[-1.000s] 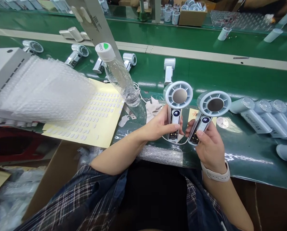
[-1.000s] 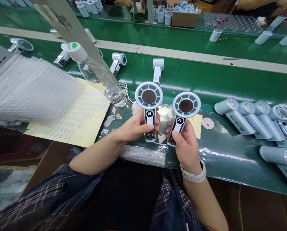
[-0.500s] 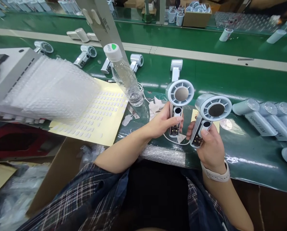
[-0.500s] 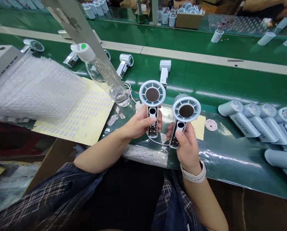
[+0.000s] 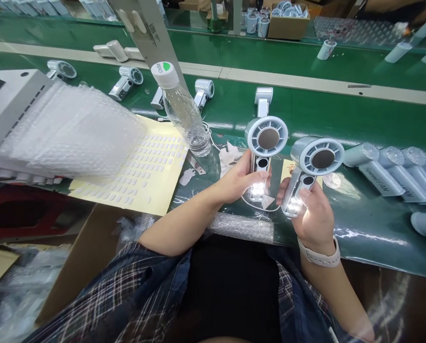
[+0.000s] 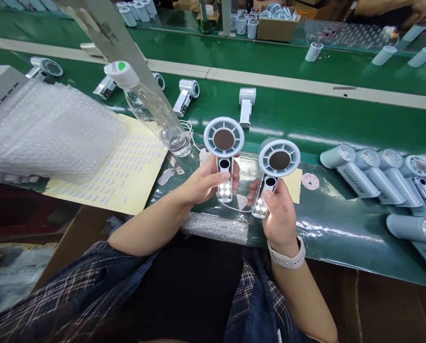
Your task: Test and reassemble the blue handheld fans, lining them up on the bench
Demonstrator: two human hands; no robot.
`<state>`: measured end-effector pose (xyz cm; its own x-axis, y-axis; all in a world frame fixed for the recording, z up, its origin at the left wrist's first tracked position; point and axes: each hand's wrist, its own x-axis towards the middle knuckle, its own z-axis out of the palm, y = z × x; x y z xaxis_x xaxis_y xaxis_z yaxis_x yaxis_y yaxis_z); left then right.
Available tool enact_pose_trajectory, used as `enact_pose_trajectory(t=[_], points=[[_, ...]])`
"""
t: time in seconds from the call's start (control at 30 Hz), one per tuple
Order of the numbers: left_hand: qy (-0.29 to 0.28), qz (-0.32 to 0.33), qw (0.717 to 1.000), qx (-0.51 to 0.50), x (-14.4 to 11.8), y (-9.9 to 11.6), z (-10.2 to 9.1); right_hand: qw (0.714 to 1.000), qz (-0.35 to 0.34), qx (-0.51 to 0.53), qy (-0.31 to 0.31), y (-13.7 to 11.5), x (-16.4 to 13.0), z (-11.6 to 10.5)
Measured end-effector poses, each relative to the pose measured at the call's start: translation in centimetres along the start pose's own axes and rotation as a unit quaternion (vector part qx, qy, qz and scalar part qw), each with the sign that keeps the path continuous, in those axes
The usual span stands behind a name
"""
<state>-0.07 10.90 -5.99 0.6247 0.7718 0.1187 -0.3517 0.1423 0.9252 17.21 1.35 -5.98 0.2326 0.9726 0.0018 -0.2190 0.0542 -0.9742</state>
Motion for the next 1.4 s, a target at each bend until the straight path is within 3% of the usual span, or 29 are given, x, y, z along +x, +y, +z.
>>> enact_pose_trajectory(t=[0.43,0.9,1.07,1.4], points=[[0.009,-0.014,1.000,0.003,-0.1,-0.1,0.1,1.000,0.003,0.011,-0.002,0.2,0.0,-0.1],[-0.016,-0.019,0.998,-0.052,-0.5,0.3,0.3,0.998,-0.027,-0.010,0.047,1.2,0.9,-1.8],[-0.041,-0.024,0.998,-0.049,-0.6,0.1,0.0,0.998,0.017,-0.029,0.056,2.6,1.6,-1.9],[-0.044,-0.029,0.998,-0.035,-0.7,0.3,0.1,0.997,0.007,-0.072,0.023,2.9,1.4,-1.7]])
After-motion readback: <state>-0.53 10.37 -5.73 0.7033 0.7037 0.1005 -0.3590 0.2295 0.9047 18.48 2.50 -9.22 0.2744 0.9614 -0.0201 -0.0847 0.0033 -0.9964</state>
